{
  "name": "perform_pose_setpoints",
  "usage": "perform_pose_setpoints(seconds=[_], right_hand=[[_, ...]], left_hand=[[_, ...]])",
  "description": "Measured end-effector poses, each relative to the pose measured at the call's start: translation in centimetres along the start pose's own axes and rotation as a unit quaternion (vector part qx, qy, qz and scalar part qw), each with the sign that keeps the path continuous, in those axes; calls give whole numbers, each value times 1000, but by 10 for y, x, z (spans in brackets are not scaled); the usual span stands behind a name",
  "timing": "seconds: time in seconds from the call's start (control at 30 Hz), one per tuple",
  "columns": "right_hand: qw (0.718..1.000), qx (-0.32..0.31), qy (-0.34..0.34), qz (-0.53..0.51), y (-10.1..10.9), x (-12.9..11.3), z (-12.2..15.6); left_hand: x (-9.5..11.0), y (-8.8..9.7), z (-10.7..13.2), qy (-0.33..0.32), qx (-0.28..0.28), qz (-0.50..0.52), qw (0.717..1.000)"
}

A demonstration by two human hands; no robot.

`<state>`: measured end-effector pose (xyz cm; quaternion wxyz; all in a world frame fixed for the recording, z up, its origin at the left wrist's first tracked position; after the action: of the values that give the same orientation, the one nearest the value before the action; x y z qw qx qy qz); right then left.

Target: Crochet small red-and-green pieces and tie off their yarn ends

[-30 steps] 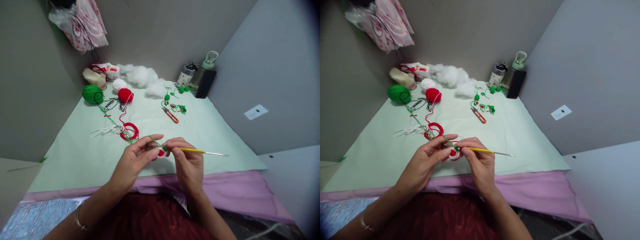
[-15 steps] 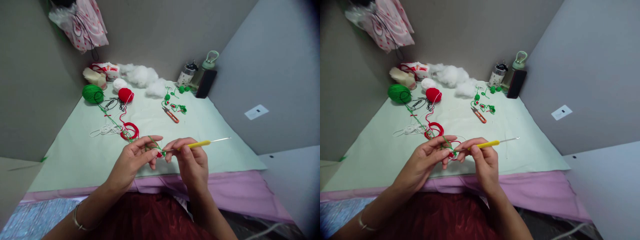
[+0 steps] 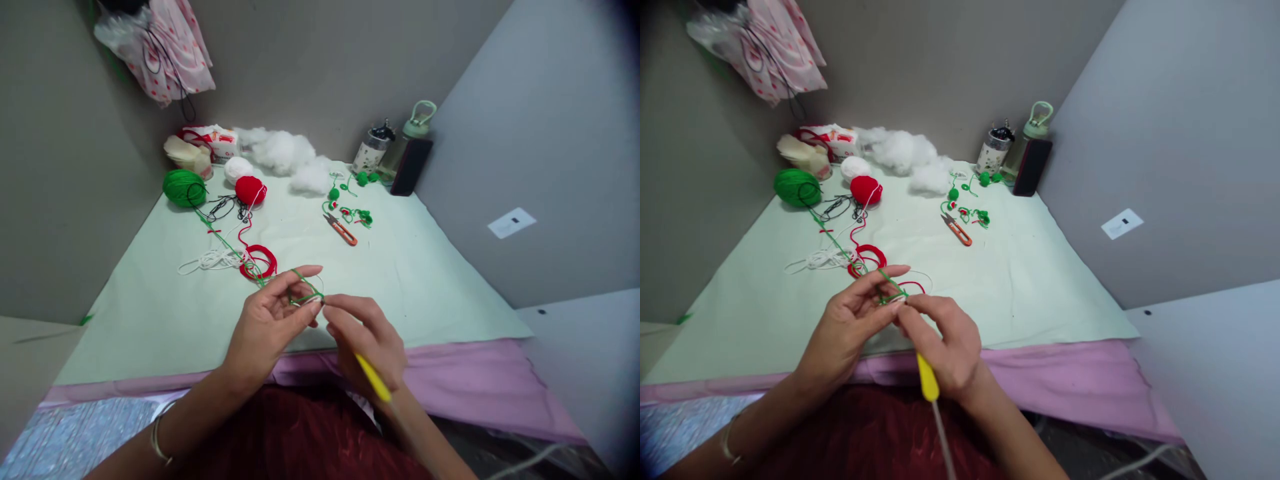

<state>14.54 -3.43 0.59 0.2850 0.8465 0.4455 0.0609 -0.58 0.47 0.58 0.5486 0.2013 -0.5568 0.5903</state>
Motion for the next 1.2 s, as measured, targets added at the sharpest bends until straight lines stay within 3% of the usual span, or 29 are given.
perform_pose_setpoints(seconds=[0.1,0.23,0.33,0.53,0.67,0.8,1.03,1.2], right_hand=[[998,8,41,48,-5,1,8],[999,15,7,43,-9,2,15],[999,39,-1,26,-8,1,15],[999,44,-1,16,-7,1,14],[998,25,38,47,-6,2,13],[995,19,73,68,-5,3,9],[995,14,73,69,-4,2,7],[996,5,75,55,-6,1,9]], left_hand=[[-4,-5,1,54,-29,82,995],[-6,-10,1,127,-71,121,982],[-5,-8,0,86,-51,76,992],[-1,1,3,-40,53,-91,994],[0,4,5,-92,84,-96,988],[-2,7,5,-112,94,-67,987],[3,6,4,-71,32,-65,995],[-2,6,2,-92,72,-53,992]])
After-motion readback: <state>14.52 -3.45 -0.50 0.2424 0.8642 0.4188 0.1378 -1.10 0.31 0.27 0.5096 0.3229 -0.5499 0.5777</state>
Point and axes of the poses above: each hand's wrist, its own z-axis away from the middle knuckle, its own y-axis out of the back of the hand, x = y × z, the point moved 2 cm from there along -z, towards the middle knuckle, and after that the axes turned 13 degrees about y, right-handed, at the moved point
